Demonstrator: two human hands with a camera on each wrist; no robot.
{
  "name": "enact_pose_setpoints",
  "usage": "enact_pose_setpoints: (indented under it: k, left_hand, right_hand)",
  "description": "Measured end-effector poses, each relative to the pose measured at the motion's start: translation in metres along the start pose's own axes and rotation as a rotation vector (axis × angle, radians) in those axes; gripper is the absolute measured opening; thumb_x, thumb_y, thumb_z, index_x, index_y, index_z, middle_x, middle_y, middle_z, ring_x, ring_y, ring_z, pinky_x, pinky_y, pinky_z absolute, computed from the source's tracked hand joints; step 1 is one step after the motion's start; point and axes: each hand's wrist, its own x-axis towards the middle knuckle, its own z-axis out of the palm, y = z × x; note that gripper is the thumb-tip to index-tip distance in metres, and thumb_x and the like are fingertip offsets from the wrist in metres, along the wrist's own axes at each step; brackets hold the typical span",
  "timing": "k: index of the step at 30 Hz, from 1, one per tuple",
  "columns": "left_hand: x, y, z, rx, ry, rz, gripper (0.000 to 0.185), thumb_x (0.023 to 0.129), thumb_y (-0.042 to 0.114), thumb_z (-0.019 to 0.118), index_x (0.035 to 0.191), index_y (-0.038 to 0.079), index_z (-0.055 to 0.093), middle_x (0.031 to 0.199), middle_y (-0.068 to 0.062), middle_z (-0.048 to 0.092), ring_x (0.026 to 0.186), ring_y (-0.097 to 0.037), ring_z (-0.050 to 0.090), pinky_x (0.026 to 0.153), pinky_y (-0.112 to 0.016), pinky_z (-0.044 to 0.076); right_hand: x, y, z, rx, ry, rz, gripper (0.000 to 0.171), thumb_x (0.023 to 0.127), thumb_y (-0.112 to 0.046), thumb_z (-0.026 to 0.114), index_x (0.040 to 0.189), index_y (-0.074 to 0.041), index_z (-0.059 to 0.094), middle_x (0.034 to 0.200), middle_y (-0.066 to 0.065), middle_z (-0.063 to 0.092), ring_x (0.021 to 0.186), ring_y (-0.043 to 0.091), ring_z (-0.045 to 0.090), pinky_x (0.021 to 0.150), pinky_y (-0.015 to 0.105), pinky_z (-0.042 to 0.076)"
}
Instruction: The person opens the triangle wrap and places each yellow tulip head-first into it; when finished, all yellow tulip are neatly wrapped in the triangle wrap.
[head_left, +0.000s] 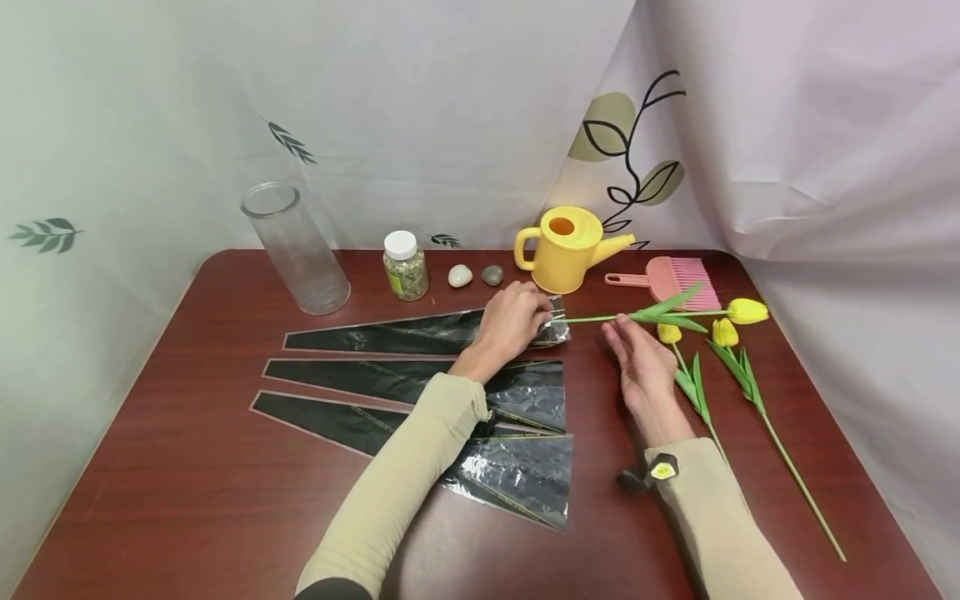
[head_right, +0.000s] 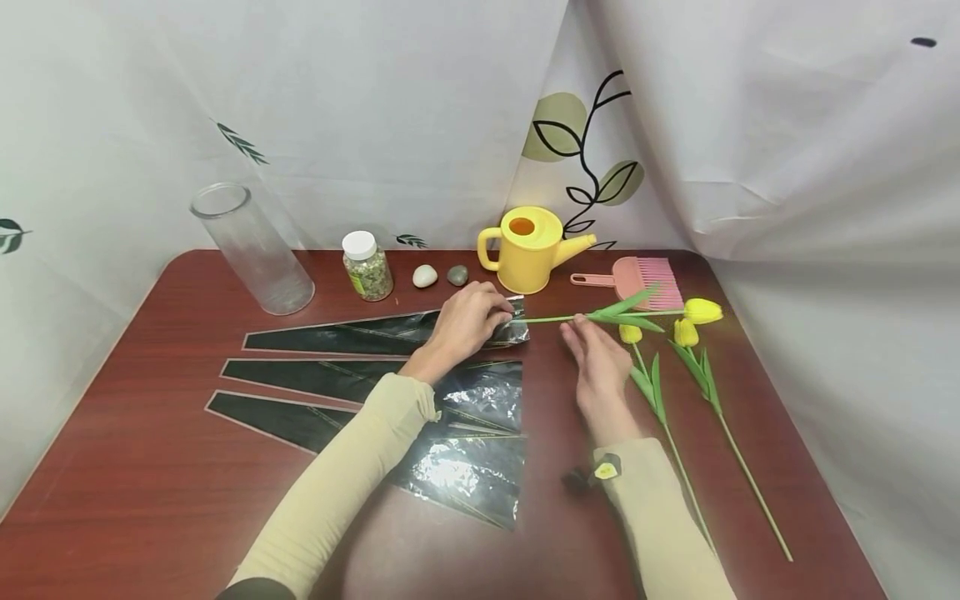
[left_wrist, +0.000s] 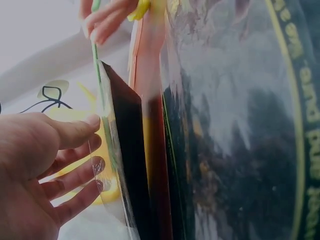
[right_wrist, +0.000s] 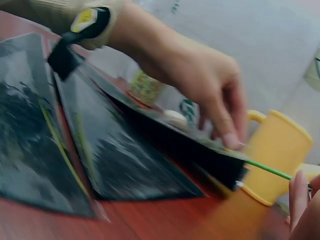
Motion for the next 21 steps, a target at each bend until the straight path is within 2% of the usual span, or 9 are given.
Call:
enact_pose_setpoints:
  k: [4,8,15,21]
  left_hand:
    - [0.0,0.001,-0.002,-0.017,0.002,-0.01,0.013,0.094,0.023,0.068,0.101,0.018,0.078,0.1,0.005,0.065,0.091,-0.015,0.056,0.078,-0.03,0.049]
    - [-0.002,0.001,-0.002,-0.027,0.002,-0.019,0.013,0.094,0.024,0.068,0.1,0.018,0.078,0.099,0.005,0.064,0.091,-0.014,0.056,0.077,-0.029,0.049]
    - [-0.005,-0.001,-0.003,-0.029,0.004,-0.029,0.012,0.094,0.024,0.069,0.099,0.018,0.078,0.093,0.005,0.062,0.086,-0.013,0.056,0.072,-0.028,0.05]
    - [-0.006,-0.003,-0.004,-0.012,-0.008,-0.038,0.011,0.094,0.024,0.069,0.098,0.018,0.077,0.092,0.005,0.062,0.087,-0.013,0.057,0.073,-0.029,0.05]
  right_hand:
    - [-0.005,0.018,0.009,-0.228,0.003,0.049,0.006,0.082,-0.006,0.079,0.087,-0.004,0.077,0.083,0.006,0.073,0.066,0.014,0.068,0.057,0.023,0.053]
    - [-0.011,0.032,0.018,-0.399,0.017,0.084,0.009,0.08,-0.016,0.082,0.084,-0.011,0.076,0.074,-0.001,0.07,0.056,0.008,0.058,0.049,0.02,0.044]
    - [-0.015,0.043,0.028,-0.499,0.0,0.131,0.022,0.085,-0.02,0.079,0.098,-0.008,0.067,0.069,-0.006,0.067,0.046,0.005,0.047,0.043,0.018,0.034]
    - [-0.017,0.044,0.031,-0.571,-0.025,0.187,0.011,0.089,-0.02,0.074,0.093,-0.01,0.072,0.07,-0.005,0.069,0.044,0.005,0.048,0.042,0.019,0.035]
